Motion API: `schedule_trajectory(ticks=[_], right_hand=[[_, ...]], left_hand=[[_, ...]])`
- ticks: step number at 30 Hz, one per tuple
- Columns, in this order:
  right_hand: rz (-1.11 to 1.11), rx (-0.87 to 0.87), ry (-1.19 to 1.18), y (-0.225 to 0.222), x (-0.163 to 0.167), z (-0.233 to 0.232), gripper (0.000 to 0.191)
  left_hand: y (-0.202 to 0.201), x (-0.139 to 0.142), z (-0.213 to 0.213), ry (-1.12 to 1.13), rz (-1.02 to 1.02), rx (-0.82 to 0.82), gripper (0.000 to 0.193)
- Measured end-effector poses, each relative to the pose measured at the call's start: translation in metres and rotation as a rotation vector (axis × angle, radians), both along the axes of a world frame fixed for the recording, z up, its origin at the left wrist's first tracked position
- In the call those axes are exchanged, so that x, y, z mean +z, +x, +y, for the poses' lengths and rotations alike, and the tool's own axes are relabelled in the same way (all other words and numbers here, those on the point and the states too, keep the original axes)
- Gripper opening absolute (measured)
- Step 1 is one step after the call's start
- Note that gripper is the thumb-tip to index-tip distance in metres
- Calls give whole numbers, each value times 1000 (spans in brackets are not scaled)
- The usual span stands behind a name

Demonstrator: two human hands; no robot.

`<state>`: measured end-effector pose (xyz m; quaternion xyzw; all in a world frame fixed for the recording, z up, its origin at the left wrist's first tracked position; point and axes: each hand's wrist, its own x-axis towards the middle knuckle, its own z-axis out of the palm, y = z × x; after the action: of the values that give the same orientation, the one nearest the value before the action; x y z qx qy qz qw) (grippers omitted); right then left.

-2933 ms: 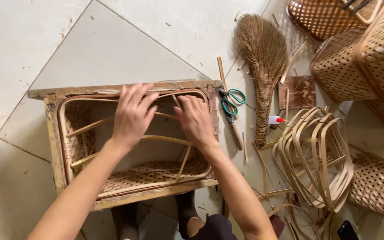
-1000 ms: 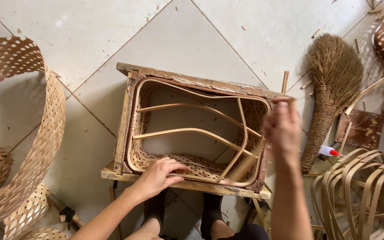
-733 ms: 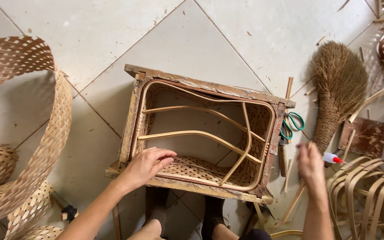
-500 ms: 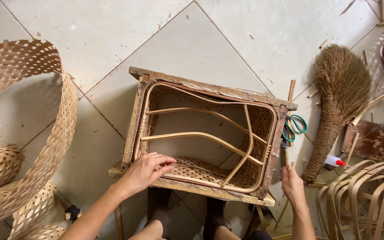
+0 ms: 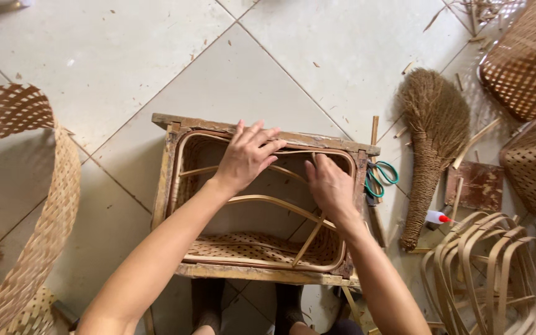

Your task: The person sits on the floor weaving a rectangular bamboo basket on a wooden mold. They bend and weave thin bamboo strips across the basket frame, trim excess strip ends with scissors, tuck and press the woven strips into place, and tap the weave tight with a small hand tool.

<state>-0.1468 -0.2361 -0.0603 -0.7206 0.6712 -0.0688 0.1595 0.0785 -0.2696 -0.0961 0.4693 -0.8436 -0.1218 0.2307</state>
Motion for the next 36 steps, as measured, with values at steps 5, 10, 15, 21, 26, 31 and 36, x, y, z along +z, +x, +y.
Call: schedule_trajectory(ticks=[5, 10, 15, 21, 26, 31, 36], right_hand=[[0, -53, -60, 16, -1, 3, 23], [-126, 76, -192, -32, 5, 24, 27], [-254, -270, -116, -140, -6, 88, 20], [-12, -309, -16, -172, -82, 130, 34], [-62, -347, -141, -157, -108, 97, 36], [110, -258, 181, -184, -110, 95, 33], [-186, -532, 342, -207, -55, 135, 34]], left_hand=[[-13, -1, -4, 39, 102, 51, 28], [2, 7, 21, -52, 31, 0, 30], [50, 26, 139, 496, 128, -95, 26], [76, 30, 199, 904, -25, 4, 42], [69, 31, 180, 928, 74, -4, 31], [67, 38, 181, 912, 74, 128, 31], [71, 38, 185, 818, 133, 115, 29]])
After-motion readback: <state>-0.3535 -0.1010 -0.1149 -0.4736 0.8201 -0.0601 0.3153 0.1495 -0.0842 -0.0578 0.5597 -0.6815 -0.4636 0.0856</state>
